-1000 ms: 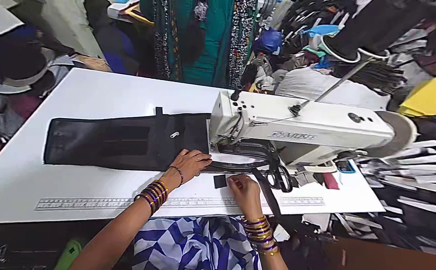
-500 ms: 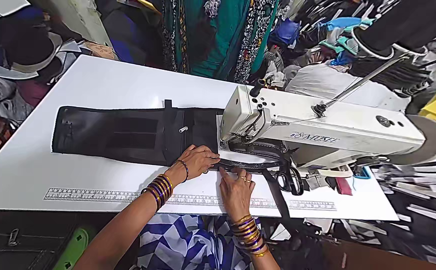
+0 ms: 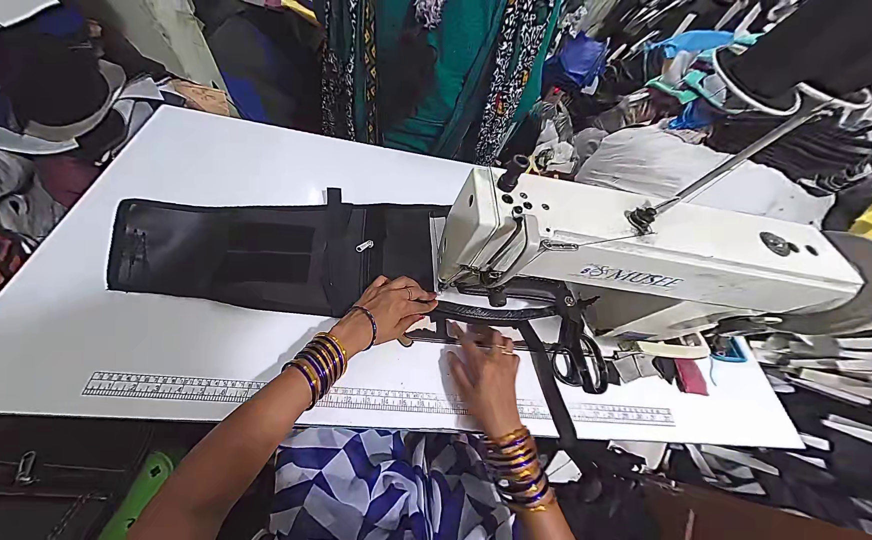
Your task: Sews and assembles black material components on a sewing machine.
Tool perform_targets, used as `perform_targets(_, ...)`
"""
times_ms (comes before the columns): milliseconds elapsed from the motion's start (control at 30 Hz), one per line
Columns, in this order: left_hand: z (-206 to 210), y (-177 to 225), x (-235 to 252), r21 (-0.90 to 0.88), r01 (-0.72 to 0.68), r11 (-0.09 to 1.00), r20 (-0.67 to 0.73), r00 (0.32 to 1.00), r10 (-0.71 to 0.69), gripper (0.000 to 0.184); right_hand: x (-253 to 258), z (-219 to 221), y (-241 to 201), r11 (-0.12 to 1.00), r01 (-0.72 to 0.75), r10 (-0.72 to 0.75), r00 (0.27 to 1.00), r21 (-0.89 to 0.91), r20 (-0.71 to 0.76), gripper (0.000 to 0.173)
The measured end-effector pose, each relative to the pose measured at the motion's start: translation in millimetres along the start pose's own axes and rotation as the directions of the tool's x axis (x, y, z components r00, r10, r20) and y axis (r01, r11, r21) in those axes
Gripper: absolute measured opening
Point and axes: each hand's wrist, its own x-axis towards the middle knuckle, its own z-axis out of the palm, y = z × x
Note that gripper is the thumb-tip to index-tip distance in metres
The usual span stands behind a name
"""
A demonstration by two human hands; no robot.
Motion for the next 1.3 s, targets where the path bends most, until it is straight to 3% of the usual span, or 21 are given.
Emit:
perform_targets(100,-0.3,-4.8,5.3,0.02,-0.017,1.0,-0.035,0.999,0.018,0.031,4.3,-45.4,48.5,0.995,-0.094,0.089,0.989,-0.038,-0.115,0.033)
perform_targets(233,-2.9,-9.8,13.6,0.05,-0.018,0.999,-0.043,0.999,0.02,0.03,8.5,-115.4,128.1,0.884,-0.41,0.353,0.9,-0.225,-0.255,0.033)
perform_targets(333,-0.4,-11.0,17.7,0.082,-0.002,0.997,-0.062,0.998,0.008,0.03,7.2,-112.6,157.8,0.818,-0.479,0.365,0.861,-0.319,-0.355,0.033)
perform_targets(533,-0.2,1.7,11.2,0.011,0.05,0.999,-0.039,0.998,-0.049,0.031,4.2,-96.9,152.0,0.807,-0.486,0.364,0.856,-0.336,-0.366,0.033)
perform_targets(700,-1.3,5.0,8.8,0.046,0.072,0.996,0.021,0.997,-0.073,0.036,-0.3,-119.3,149.2,0.911,-0.31,0.227,0.928,-0.273,-0.297,0.028)
perform_targets(800,-1.9,-0.8,13.9,0.091,0.058,0.994,0.0,0.998,-0.058,0.037,-4.9,-110.1,123.8,0.965,-0.194,0.17,0.975,-0.175,-0.144,0.024)
perform_targets(900,-7.0,-1.2,19.4,0.097,0.103,0.99,0.063,0.992,-0.11,0.038,-8.3,-91.3,115.3,0.946,-0.282,0.292,0.956,-0.163,0.04,0.042)
perform_targets(1000,-9.3,-2.3,23.3,0.094,0.138,0.986,0.052,0.988,-0.143,0.038,-8.1,-97.4,122.8,0.921,-0.334,0.36,0.927,-0.201,0.107,0.042)
perform_targets(1067,-9.7,-3.4,25.9,0.094,0.159,0.983,0.043,0.986,-0.164,0.038,-9.6,-109.1,131.1,0.917,-0.383,0.398,0.897,-0.111,0.193,0.039)
perform_targets(1133,-9.9,-5.6,29.0,0.09,0.185,0.979,0.03,0.982,-0.188,0.039,-16.1,-117.0,140.0,0.847,-0.496,0.435,0.853,0.192,0.288,0.026)
perform_targets(1200,-8.4,-9.3,32.6,0.1,0.194,0.976,0.008,0.981,-0.196,0.038,-24.5,-121.8,139.5,0.537,-0.603,0.453,0.796,0.591,0.4,0.025)
perform_targets(1233,-8.1,-13.6,35.2,0.112,0.195,0.974,-0.006,0.981,-0.195,0.039,-26.1,-125.7,137.7,0.412,-0.611,0.442,0.783,0.676,0.438,0.026)
perform_targets(1267,-6.8,-18.8,37.1,0.117,0.188,0.975,-0.028,0.982,-0.186,0.039,-27.9,-130.8,138.4,0.343,-0.602,0.422,0.785,0.721,0.454,0.026)
perform_targets(1300,-4.5,-24.0,38.5,0.12,0.18,0.976,-0.057,0.983,-0.174,0.038,-30.5,-136.1,140.8,0.343,-0.591,0.39,0.796,0.73,0.462,0.029)
